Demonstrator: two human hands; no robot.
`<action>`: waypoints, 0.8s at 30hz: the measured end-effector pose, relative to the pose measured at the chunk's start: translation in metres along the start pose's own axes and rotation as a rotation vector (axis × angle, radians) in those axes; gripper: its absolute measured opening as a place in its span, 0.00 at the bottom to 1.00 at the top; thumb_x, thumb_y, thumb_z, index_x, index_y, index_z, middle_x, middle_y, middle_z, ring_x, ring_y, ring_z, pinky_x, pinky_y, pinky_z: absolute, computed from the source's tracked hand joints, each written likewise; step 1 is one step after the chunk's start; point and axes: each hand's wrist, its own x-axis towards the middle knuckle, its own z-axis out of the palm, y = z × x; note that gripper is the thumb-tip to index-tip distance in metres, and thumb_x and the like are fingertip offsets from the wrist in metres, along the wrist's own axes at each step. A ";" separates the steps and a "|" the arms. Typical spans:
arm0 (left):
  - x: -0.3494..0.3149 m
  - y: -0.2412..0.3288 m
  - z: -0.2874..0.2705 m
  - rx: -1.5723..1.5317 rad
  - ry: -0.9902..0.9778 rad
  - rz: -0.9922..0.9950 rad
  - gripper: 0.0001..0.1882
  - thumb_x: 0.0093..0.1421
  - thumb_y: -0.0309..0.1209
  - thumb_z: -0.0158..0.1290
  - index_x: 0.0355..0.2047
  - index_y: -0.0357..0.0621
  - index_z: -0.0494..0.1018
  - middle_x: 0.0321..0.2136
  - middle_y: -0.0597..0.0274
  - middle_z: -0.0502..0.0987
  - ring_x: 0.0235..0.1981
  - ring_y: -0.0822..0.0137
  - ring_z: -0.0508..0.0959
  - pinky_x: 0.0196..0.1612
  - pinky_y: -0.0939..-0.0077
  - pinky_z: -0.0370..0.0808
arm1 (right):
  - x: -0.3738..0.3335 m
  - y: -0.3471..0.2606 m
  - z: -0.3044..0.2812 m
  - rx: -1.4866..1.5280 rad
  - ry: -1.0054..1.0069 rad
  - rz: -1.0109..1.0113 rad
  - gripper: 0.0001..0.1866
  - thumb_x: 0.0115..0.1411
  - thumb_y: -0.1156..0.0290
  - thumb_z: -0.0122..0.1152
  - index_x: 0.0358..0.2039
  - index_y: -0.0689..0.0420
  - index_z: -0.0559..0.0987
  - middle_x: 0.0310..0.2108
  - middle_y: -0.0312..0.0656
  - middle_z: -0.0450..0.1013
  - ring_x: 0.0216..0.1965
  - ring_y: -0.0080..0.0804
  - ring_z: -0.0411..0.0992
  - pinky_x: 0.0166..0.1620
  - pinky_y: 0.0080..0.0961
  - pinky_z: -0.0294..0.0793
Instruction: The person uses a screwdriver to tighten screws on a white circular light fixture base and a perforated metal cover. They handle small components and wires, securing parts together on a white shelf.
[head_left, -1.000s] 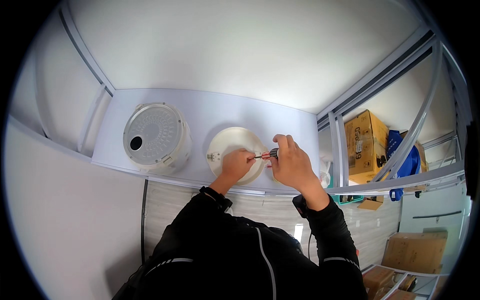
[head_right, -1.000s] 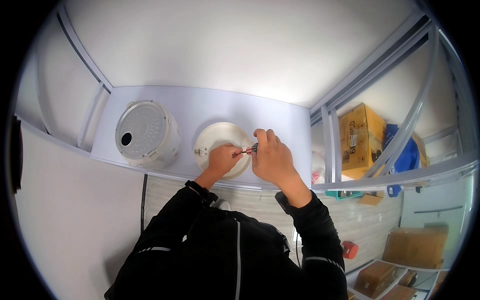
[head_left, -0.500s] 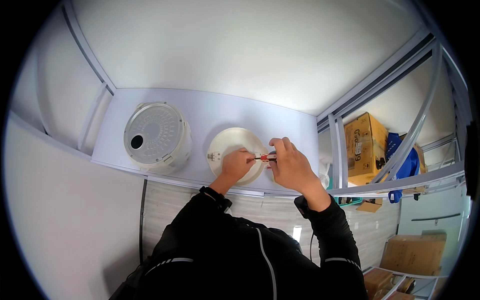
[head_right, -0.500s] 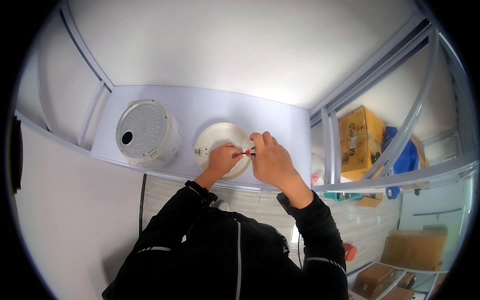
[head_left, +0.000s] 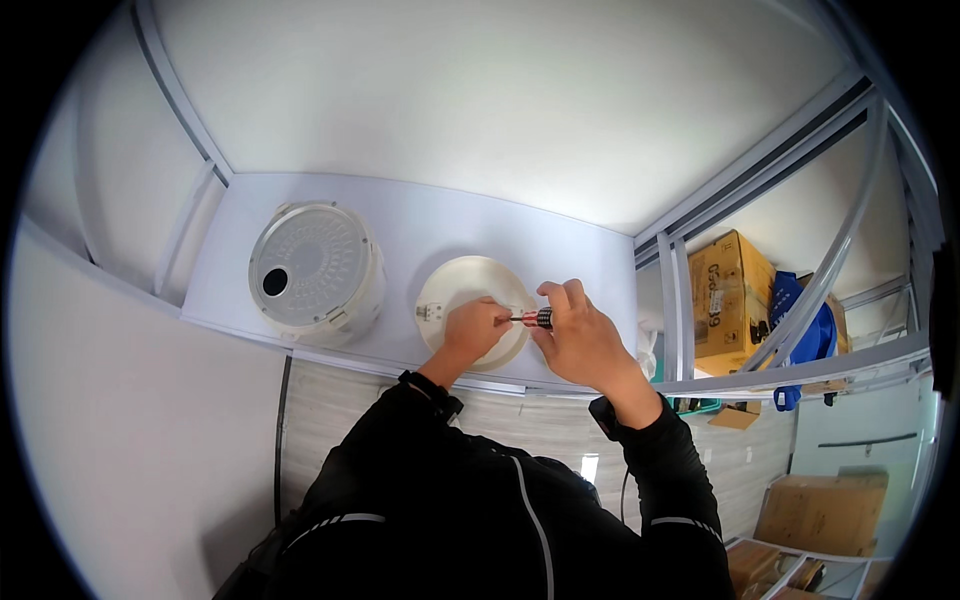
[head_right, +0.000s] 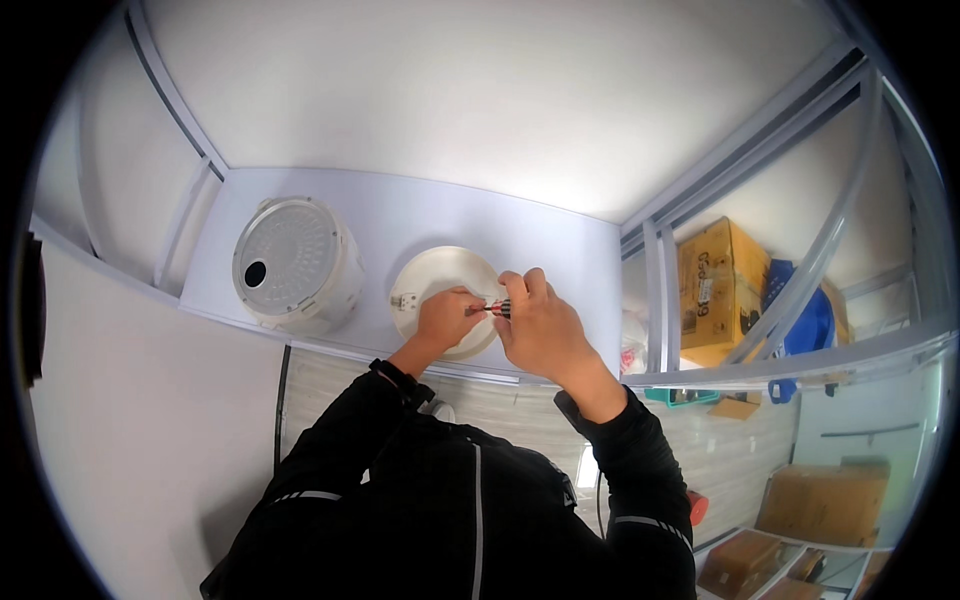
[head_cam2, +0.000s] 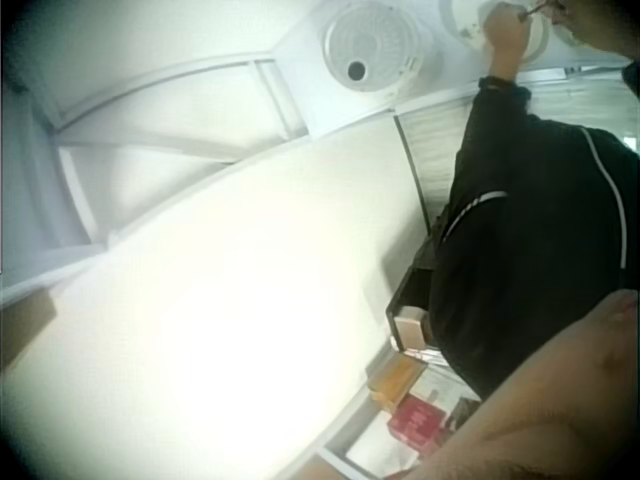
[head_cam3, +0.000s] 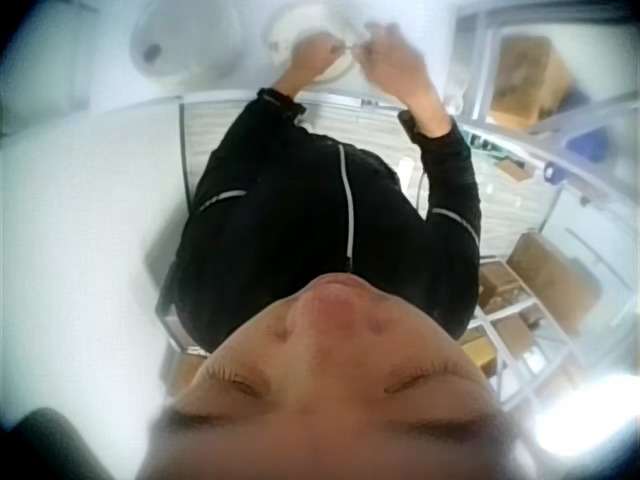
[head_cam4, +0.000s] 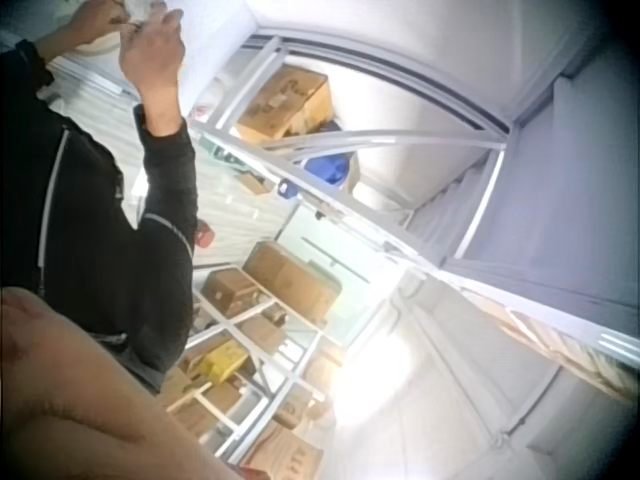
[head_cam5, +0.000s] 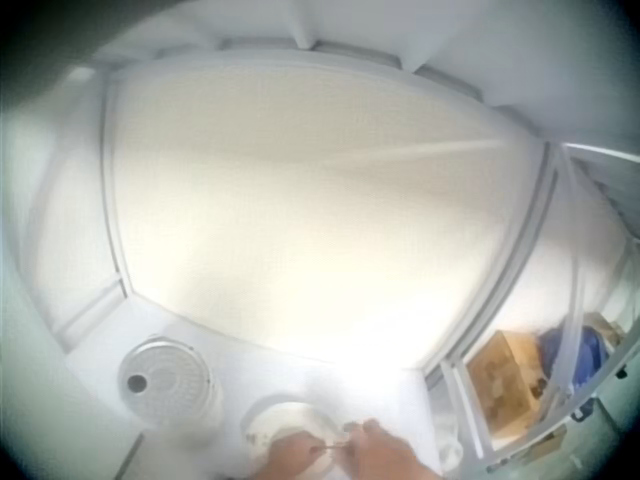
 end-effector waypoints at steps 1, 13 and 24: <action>0.000 0.001 -0.001 0.000 -0.003 -0.003 0.09 0.57 0.37 0.65 0.36 0.52 0.87 0.35 0.65 0.83 0.37 0.55 0.84 0.40 0.58 0.79 | 0.000 0.002 0.002 0.046 0.056 -0.066 0.21 0.69 0.57 0.63 0.52 0.57 0.72 0.39 0.52 0.73 0.33 0.53 0.80 0.33 0.45 0.80; 0.001 0.001 0.000 0.023 -0.016 0.018 0.07 0.57 0.37 0.66 0.33 0.50 0.86 0.33 0.65 0.83 0.35 0.54 0.83 0.37 0.58 0.79 | 0.005 0.009 0.005 -0.177 -0.169 0.162 0.19 0.68 0.61 0.66 0.51 0.58 0.73 0.33 0.50 0.74 0.27 0.51 0.78 0.29 0.41 0.77; 0.000 0.001 -0.001 0.009 -0.014 0.041 0.06 0.56 0.36 0.65 0.30 0.50 0.86 0.33 0.65 0.83 0.34 0.54 0.83 0.36 0.58 0.79 | -0.002 -0.005 0.019 -0.220 0.002 0.218 0.17 0.67 0.61 0.67 0.47 0.58 0.73 0.31 0.50 0.72 0.23 0.50 0.76 0.26 0.42 0.76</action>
